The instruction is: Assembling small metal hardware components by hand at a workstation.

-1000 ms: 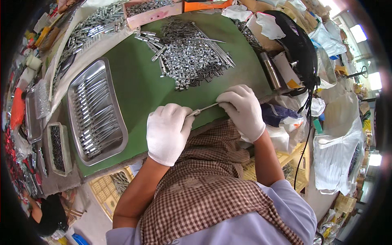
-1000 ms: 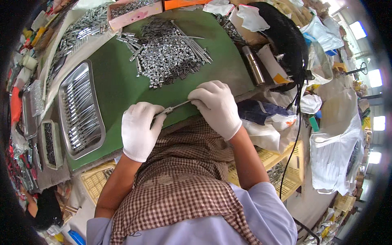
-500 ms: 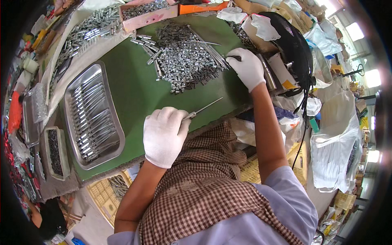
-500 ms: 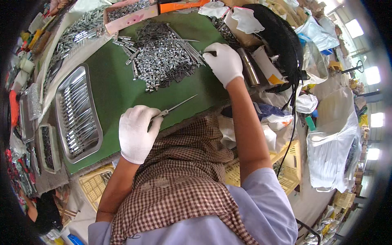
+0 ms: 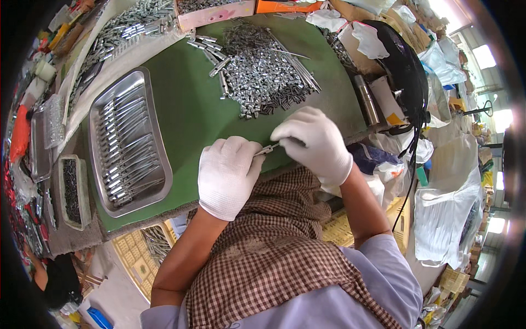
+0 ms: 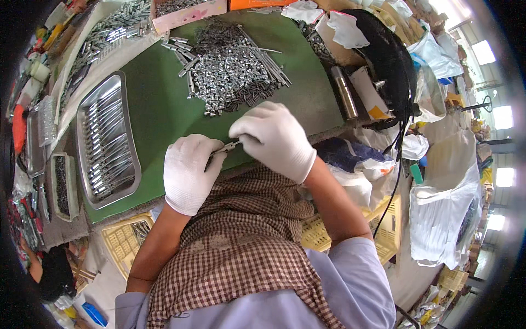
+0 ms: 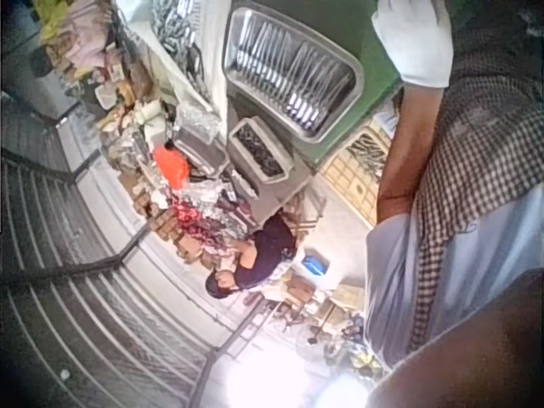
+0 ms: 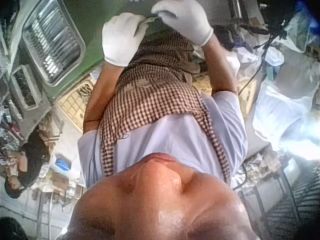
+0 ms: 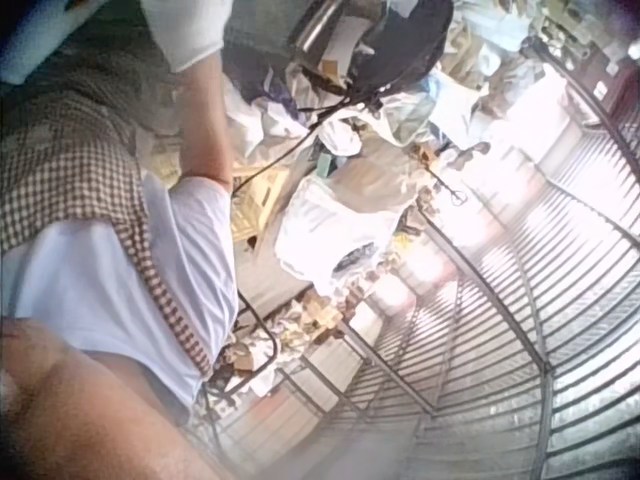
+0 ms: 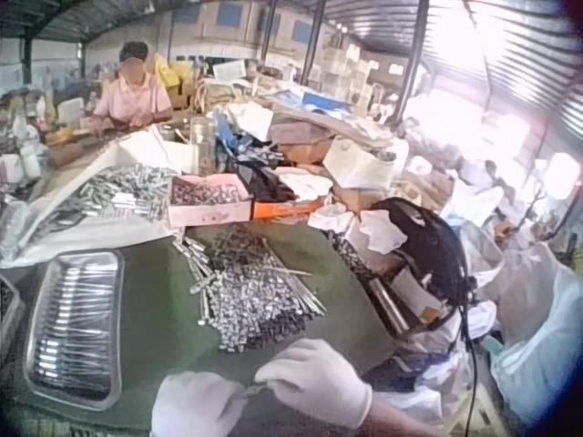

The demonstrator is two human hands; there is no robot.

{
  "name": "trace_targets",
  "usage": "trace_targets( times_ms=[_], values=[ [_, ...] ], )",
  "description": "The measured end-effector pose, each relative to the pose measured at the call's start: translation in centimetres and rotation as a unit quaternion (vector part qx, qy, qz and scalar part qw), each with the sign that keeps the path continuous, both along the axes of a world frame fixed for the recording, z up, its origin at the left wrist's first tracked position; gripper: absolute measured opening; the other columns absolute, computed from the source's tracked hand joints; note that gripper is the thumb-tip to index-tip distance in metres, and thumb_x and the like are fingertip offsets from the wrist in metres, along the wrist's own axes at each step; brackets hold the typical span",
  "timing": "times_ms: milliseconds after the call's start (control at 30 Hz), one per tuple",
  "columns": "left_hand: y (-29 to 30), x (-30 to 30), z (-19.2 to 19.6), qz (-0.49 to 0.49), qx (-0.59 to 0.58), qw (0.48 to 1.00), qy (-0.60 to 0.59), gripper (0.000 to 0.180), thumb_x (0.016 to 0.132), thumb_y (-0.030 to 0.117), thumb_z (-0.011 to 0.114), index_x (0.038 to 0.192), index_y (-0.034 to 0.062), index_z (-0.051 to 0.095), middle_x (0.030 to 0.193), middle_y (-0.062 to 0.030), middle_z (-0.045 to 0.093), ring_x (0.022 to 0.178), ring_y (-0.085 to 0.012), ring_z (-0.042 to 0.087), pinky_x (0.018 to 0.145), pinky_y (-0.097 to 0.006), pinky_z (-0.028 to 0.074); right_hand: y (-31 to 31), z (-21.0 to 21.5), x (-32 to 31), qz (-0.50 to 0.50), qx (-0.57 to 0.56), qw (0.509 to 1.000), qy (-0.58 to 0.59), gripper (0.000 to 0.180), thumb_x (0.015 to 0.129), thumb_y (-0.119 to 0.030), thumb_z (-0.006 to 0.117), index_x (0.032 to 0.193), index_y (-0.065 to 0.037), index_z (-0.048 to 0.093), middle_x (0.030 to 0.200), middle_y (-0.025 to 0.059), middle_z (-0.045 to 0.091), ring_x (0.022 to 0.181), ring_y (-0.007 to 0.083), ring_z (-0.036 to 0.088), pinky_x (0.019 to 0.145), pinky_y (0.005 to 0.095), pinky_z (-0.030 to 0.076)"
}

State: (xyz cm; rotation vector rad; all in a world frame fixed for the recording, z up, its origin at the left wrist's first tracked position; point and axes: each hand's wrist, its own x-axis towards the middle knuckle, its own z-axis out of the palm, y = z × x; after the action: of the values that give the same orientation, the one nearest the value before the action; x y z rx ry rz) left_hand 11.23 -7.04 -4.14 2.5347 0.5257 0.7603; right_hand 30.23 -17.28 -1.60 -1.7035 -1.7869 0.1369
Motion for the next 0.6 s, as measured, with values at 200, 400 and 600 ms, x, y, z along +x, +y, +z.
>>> trace_targets(
  times_ms=[200,400,600],
  values=[
    [0.0,0.0,0.2,-0.004,-0.003,1.0,0.007,0.013,0.078,0.011,0.075,0.089,0.0103,0.069,0.084,-0.0078,0.062,0.079,-0.0311,0.061,0.07,-0.045,0.045,0.1,-0.9,-1.3,-0.011,-0.006,1.0,0.013,0.021,0.076,-0.003,0.066,0.095,-0.013,0.067,0.086,0.0033,0.07,0.084,0.0287,0.066,0.08,0.0415,0.05],
    [0.0,0.0,0.0,-0.005,-0.004,1.0,0.005,0.015,0.076,0.012,0.077,0.087,0.0086,0.067,0.084,-0.0083,0.061,0.079,-0.032,0.06,0.07,-0.045,0.045,0.7,0.8,-2.5,0.002,-0.069,0.995,-0.07,0.02,0.075,-0.001,0.066,0.093,-0.01,0.065,0.084,0.0051,0.068,0.084,0.0292,0.065,0.079,0.0423,0.05],
    [0.1,-0.1,-0.2,0.0,0.008,1.0,0.023,0.017,0.076,0.013,0.078,0.086,0.0073,0.065,0.084,-0.0089,0.061,0.079,-0.0325,0.059,0.07,-0.045,0.044,0.8,1.8,-4.0,0.015,-0.082,0.975,-0.205,0.023,0.075,-0.014,0.069,0.092,-0.01,0.054,0.078,0.0053,0.063,0.081,0.0285,0.063,0.078,0.0427,0.05]
  ],
)
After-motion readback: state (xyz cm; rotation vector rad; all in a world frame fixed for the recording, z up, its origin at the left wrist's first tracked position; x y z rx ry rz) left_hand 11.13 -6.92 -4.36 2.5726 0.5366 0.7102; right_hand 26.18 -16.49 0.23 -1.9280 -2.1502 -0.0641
